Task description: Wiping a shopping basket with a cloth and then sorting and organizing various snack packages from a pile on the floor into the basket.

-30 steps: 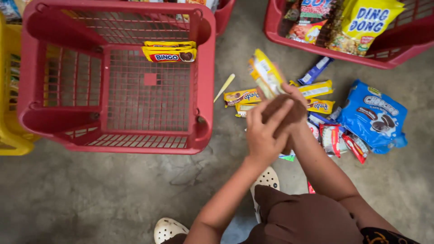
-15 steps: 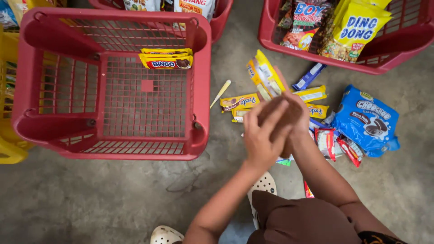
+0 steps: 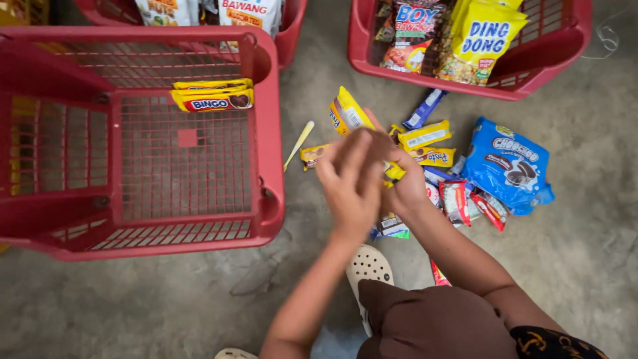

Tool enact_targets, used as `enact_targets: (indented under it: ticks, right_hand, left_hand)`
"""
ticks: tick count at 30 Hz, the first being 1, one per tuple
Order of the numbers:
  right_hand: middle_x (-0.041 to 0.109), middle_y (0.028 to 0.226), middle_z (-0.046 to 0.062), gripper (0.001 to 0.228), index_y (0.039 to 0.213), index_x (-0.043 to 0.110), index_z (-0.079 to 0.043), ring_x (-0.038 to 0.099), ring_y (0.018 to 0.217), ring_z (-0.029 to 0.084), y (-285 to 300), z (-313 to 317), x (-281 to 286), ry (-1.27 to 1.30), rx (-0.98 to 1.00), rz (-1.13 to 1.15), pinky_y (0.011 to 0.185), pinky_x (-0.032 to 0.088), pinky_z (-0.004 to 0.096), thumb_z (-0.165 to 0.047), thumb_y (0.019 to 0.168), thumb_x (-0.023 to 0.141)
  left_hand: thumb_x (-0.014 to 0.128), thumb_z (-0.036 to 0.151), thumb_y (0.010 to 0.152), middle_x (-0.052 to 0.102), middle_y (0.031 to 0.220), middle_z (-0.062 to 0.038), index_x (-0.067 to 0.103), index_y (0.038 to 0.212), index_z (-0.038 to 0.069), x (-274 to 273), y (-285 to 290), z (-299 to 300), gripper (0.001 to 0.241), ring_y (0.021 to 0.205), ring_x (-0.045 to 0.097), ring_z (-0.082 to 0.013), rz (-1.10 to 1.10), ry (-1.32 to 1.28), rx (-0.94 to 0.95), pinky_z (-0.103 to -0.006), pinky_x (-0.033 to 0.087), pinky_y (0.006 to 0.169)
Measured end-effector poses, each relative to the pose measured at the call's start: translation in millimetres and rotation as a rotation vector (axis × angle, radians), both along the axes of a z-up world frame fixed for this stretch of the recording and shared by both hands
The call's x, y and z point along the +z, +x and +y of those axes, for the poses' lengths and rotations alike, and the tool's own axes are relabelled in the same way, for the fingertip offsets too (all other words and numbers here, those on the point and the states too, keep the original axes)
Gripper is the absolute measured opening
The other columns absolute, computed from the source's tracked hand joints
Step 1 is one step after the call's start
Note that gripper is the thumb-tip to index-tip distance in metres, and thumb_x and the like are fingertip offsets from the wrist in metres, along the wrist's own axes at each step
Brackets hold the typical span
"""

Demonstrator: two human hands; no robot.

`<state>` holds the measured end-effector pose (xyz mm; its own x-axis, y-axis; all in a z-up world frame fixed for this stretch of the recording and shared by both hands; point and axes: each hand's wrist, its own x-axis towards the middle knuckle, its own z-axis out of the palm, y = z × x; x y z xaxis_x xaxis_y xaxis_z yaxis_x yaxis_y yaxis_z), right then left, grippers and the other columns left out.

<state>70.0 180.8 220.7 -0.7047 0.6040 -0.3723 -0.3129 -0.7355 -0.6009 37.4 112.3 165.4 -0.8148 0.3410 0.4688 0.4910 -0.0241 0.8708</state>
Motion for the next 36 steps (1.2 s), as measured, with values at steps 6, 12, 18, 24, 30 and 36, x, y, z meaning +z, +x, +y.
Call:
enact_targets:
  ticks: [6,12,18,24,30,36]
  right_hand:
    - [0.059,0.144,0.017,0.077,0.160,0.040,-0.006,0.064,0.123,0.029,12,7,-19,0.067,0.152,0.073,0.109,0.051,0.046,-0.011,0.083,0.049]
    - [0.035,0.162,0.018,0.087,0.158,0.034,-0.003,0.043,0.145,0.029,30,8,-80,0.156,0.326,0.235,0.118,0.040,0.042,-0.023,0.076,0.058]
    - [0.030,0.169,0.007,0.066,0.165,0.026,-0.018,0.033,0.154,0.023,5,18,-75,0.271,0.152,0.249,0.131,0.026,0.040,-0.012,0.102,0.044]
    - [0.028,0.169,0.009,0.057,0.163,0.032,-0.012,0.032,0.154,0.022,6,-3,-83,0.162,0.095,0.035,0.131,0.024,0.041,-0.027,0.111,0.050]
    - [0.020,0.172,0.010,0.056,0.165,0.024,-0.013,0.023,0.158,0.024,-10,-10,-50,0.329,0.174,0.057,0.133,0.015,0.044,-0.030,0.114,0.041]
    - [0.028,0.170,0.015,0.054,0.166,0.025,-0.016,0.032,0.156,0.027,0,15,-79,0.256,0.151,0.190,0.130,0.027,0.046,-0.021,0.115,0.041]
  left_hand:
    - [0.073,0.030,0.095,0.053,0.133,-0.012,0.067,0.136,0.028,-7,-16,2,0.042,0.129,0.054,-0.0337,-0.009,-0.005,0.011,-0.0446,0.042,0.114]
    - [0.062,0.032,0.107,0.052,0.133,-0.012,0.062,0.144,0.022,-16,-60,4,0.039,0.132,0.052,-0.0289,-0.236,0.129,0.035,-0.0437,0.036,0.118]
    - [0.067,0.029,0.102,0.048,0.142,-0.012,0.059,0.147,0.019,-5,8,5,0.047,0.141,0.047,-0.0305,-0.298,0.086,-0.082,-0.0450,0.030,0.124]
    - [0.065,0.030,0.104,0.048,0.131,-0.013,0.063,0.142,0.020,-16,-36,6,0.039,0.132,0.049,-0.0334,-0.122,-0.009,-0.031,-0.0481,0.033,0.120]
    - [0.062,0.029,0.107,0.046,0.133,-0.011,0.059,0.147,0.022,-20,-42,4,0.041,0.137,0.046,-0.0311,-0.137,0.016,-0.031,-0.0473,0.028,0.123]
    - [0.066,0.030,0.102,0.051,0.130,-0.011,0.063,0.142,0.019,-30,-15,-5,0.042,0.132,0.051,-0.0320,-0.116,-0.017,-0.147,-0.0469,0.032,0.120]
